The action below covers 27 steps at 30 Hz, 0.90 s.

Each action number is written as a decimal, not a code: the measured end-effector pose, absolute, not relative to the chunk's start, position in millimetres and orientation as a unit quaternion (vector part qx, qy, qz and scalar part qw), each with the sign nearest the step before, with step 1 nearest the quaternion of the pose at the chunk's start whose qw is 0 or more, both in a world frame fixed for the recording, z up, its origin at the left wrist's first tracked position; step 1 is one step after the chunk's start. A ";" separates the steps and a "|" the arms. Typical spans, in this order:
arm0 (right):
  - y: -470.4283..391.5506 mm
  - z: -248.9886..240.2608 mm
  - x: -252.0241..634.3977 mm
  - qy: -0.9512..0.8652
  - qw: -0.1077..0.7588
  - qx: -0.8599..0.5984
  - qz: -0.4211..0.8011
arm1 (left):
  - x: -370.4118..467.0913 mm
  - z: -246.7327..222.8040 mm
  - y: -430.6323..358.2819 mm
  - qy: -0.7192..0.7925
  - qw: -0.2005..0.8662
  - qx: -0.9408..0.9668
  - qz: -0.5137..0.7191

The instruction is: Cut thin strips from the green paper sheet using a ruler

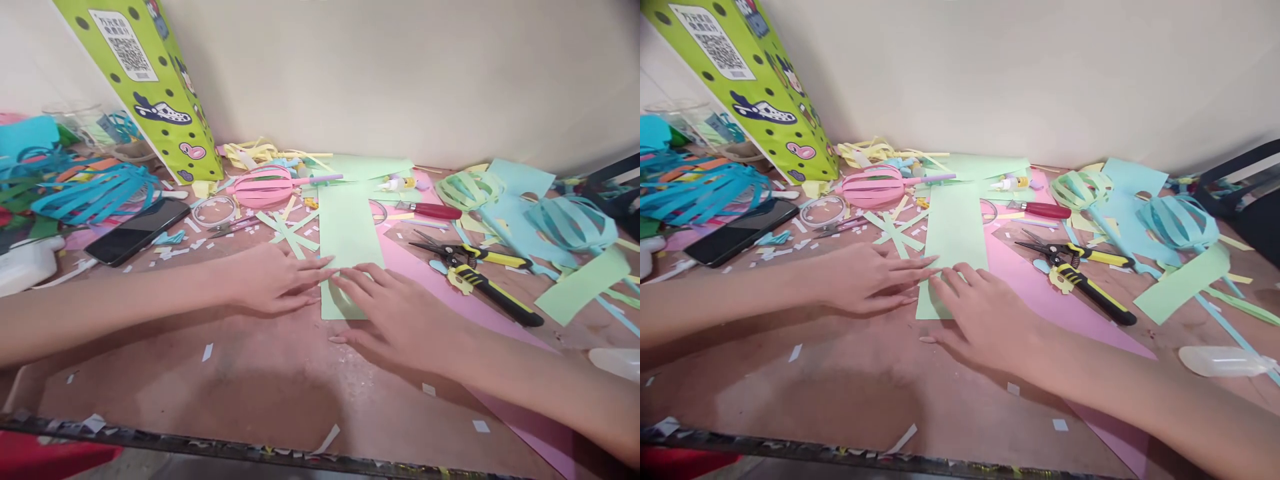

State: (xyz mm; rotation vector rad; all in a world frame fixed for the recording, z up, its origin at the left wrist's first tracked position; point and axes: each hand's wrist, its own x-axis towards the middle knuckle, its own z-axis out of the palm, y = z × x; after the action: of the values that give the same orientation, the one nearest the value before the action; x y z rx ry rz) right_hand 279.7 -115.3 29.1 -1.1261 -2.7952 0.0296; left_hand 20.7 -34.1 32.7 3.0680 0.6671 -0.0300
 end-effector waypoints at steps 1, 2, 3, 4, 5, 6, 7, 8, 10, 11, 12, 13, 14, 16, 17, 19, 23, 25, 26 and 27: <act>-118.0 30.2 279.9 -0.929 0.050 -0.366 -0.007 | 21.3 31.5 -36.7 0.198 -0.005 0.980 -0.031; -120.4 31.6 279.9 -0.931 0.042 -0.362 -0.018 | 22.1 30.4 -38.4 0.187 -0.014 0.981 -0.050; -121.9 33.8 280.1 -0.931 0.039 -0.362 -0.021 | 23.1 29.2 -39.4 0.182 -0.025 0.981 -0.063; -122.6 36.9 280.6 -0.930 0.033 -0.367 -0.016 | 24.3 27.7 -40.1 0.183 -0.036 0.980 -0.068; -122.2 40.8 281.6 -0.926 0.024 -0.376 -0.002 | 25.7 26.1 -40.9 0.183 -0.050 0.979 -0.070; -120.7 45.6 283.2 -0.921 0.011 -0.390 0.012 | 27.2 24.5 -42.1 0.181 -0.064 0.979 -0.071; -118.3 50.8 285.5 -0.915 -0.003 -0.404 0.022 | 28.7 22.9 -43.6 0.178 -0.076 0.979 -0.069; -115.1 56.1 288.3 -0.909 -0.016 -0.415 0.022 | 30.3 21.8 -45.6 0.176 -0.084 0.978 -0.069; -106.4 66.0 295.6 -0.900 -0.021 -0.434 -0.016 | 33.4 21.6 -50.0 0.169 -0.094 0.978 -0.074; -101.0 70.1 299.8 -0.893 -0.012 -0.448 -0.046 | 34.8 23.0 -51.6 0.165 -0.098 0.978 -0.079; -94.9 73.5 304.2 -0.881 0.004 -0.467 -0.076 | 36.2 25.7 -52.3 0.161 -0.103 0.978 -0.084; -88.2 76.3 308.7 -0.867 0.021 -0.488 -0.097 | 37.6 29.7 -51.7 0.157 -0.104 0.978 -0.086; -81.1 78.5 313.3 -0.853 0.037 -0.510 -0.105 | 39.2 34.9 -49.6 0.158 -0.101 0.979 -0.078; -66.7 81.6 322.7 -0.828 0.088 -0.546 -0.094 | 42.8 48.7 -40.5 0.183 -0.068 0.980 -0.031; -60.1 82.9 327.4 -0.813 0.134 -0.561 -0.078 | 45.0 56.8 -33.7 0.218 -0.039 0.975 0.013; -49.9 85.3 336.8 -0.773 0.286 -0.564 -0.047 | 50.1 73.8 -17.2 0.311 0.028 0.944 0.104; -47.4 89.7 347.7 -0.694 0.533 -0.482 -0.029 | 62.8 99.8 20.0 0.426 0.265 0.807 0.313; -53.8 90.3 343.5 -0.690 0.545 -0.472 -0.061 | 69.4 103.1 34.2 0.441 0.346 0.722 0.405; -57.5 89.5 338.5 -0.702 0.522 -0.480 -0.060 | 72.6 101.5 38.1 0.445 0.359 0.699 0.430; -60.6 87.9 332.2 -0.721 0.485 -0.492 -0.042 | 75.5 97.8 39.2 0.451 0.365 0.680 0.449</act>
State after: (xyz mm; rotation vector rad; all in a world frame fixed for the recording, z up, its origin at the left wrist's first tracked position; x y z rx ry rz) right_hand 332.2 -60.6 87.9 -1.1979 -1.7556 -0.1030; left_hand 75.5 39.2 97.8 1.7481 1.1611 1.1540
